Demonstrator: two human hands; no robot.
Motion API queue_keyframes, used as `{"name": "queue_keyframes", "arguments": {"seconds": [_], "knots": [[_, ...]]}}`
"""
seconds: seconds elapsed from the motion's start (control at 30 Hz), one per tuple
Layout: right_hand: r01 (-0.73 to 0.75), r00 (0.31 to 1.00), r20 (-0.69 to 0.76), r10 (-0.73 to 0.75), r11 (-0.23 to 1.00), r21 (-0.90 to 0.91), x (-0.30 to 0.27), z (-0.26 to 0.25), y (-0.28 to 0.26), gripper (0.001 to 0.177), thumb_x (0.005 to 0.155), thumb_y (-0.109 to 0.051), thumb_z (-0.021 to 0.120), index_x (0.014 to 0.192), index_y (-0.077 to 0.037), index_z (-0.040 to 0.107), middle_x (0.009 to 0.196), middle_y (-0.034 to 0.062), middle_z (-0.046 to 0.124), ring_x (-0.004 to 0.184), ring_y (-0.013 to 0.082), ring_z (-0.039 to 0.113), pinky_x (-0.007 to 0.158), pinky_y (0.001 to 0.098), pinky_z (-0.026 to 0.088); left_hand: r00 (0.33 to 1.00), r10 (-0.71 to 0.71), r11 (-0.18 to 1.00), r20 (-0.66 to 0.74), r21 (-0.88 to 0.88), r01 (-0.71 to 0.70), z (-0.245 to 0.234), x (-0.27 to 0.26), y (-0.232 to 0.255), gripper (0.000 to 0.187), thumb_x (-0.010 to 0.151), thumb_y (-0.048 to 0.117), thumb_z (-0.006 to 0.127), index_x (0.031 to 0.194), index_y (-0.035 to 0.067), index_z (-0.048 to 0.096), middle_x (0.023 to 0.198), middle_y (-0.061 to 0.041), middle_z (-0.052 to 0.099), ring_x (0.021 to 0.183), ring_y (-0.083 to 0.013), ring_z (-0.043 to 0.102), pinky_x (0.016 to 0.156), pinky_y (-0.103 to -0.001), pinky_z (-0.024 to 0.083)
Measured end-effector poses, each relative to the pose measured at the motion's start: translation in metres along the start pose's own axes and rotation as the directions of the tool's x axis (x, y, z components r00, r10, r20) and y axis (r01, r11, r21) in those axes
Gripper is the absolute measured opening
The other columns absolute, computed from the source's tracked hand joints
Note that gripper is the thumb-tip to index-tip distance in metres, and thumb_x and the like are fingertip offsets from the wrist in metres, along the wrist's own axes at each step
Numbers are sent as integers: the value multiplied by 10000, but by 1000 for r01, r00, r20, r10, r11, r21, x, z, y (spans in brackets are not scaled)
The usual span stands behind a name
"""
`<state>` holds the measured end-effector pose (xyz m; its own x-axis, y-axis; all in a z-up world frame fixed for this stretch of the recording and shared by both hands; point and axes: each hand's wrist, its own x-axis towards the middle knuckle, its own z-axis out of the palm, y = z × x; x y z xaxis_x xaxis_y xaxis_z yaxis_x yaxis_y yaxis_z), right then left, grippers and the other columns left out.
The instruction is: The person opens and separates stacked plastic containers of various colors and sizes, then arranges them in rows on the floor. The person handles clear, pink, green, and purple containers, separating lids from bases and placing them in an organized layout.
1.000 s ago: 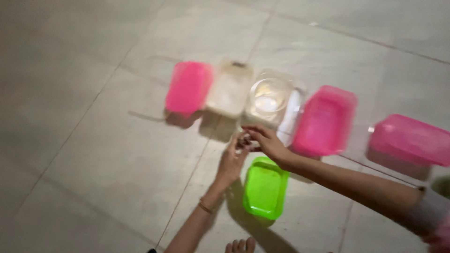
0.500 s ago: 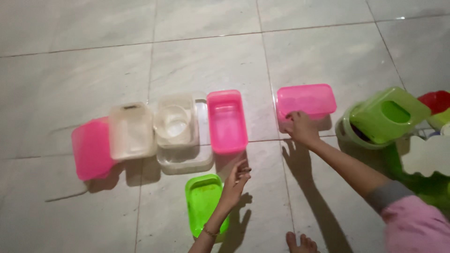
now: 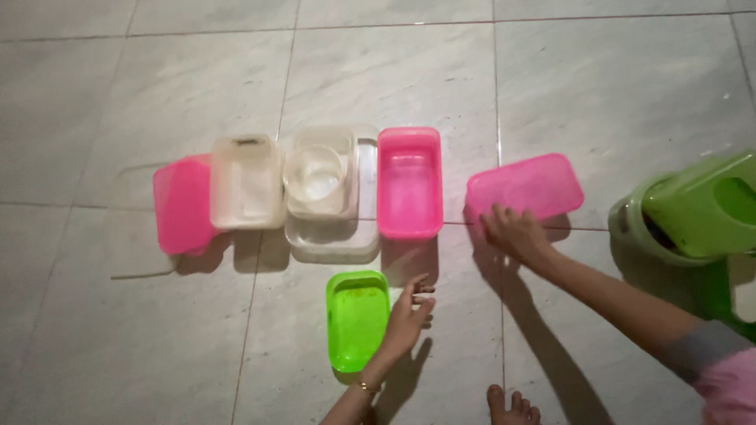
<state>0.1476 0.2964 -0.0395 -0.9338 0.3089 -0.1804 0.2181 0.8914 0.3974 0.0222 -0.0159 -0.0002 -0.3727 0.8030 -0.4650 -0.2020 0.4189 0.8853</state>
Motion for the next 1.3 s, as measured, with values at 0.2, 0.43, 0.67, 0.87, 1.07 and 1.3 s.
{"name": "queue_keyframes", "arguments": {"seconds": [0.2,0.43,0.67,0.87,1.07,1.3], "knots": [[321,945,18,-327,935,151,-59,-16,-84,369,1000,-310,599,1276,-68,556,1182,184,606,840,242,656,490,343,541,975,212,939,-64,291,-185,28,-17,-43,984,820,145,802,1594,70,198,1492,-217,389,1353,-352,456,1137,-431,410],[624,781,-206,-589,736,263,-96,-60,-151,529,835,-385,726,1223,-50,596,1273,180,586,1138,333,580,829,532,521,969,231,777,-90,616,-128,33,-37,-77,1267,666,297,943,1529,-86,98,1562,-322,254,1473,-464,250,1233,-502,215],[893,441,-629,-640,385,234,-53,-102,-138,355,875,-350,700,1186,-191,635,1252,75,580,1236,294,544,1101,536,390,881,464,737,-98,594,-322,24,-35,-95,1277,758,414,924,1598,-45,78,1648,-295,118,1537,-482,153,1257,-523,152],[966,211,-602,-771,69,250,-35,-115,-149,179,938,-278,666,1016,-117,673,1194,29,651,1179,202,601,1070,461,443,927,348,909,-142,294,-296,14,-32,-94,1272,787,436,783,1625,-5,-67,1672,-270,104,1566,-420,146,1289,-497,156],[949,146,-707,-692,-103,297,-20,-107,-171,194,889,-276,684,822,-95,664,1027,33,693,1020,244,610,955,430,459,841,540,696,35,543,-470,-11,-20,-84,1279,789,543,753,1632,-21,-26,1715,-267,102,1614,-418,104,1302,-584,19],[938,132,-642,-755,-116,328,-15,-98,-177,296,857,-353,663,826,-59,680,926,73,680,998,265,620,959,432,470,811,585,679,33,526,-511,-11,-18,-73,1140,835,523,709,1620,-41,104,1668,-250,265,1562,-427,256,1306,-577,76]]}}
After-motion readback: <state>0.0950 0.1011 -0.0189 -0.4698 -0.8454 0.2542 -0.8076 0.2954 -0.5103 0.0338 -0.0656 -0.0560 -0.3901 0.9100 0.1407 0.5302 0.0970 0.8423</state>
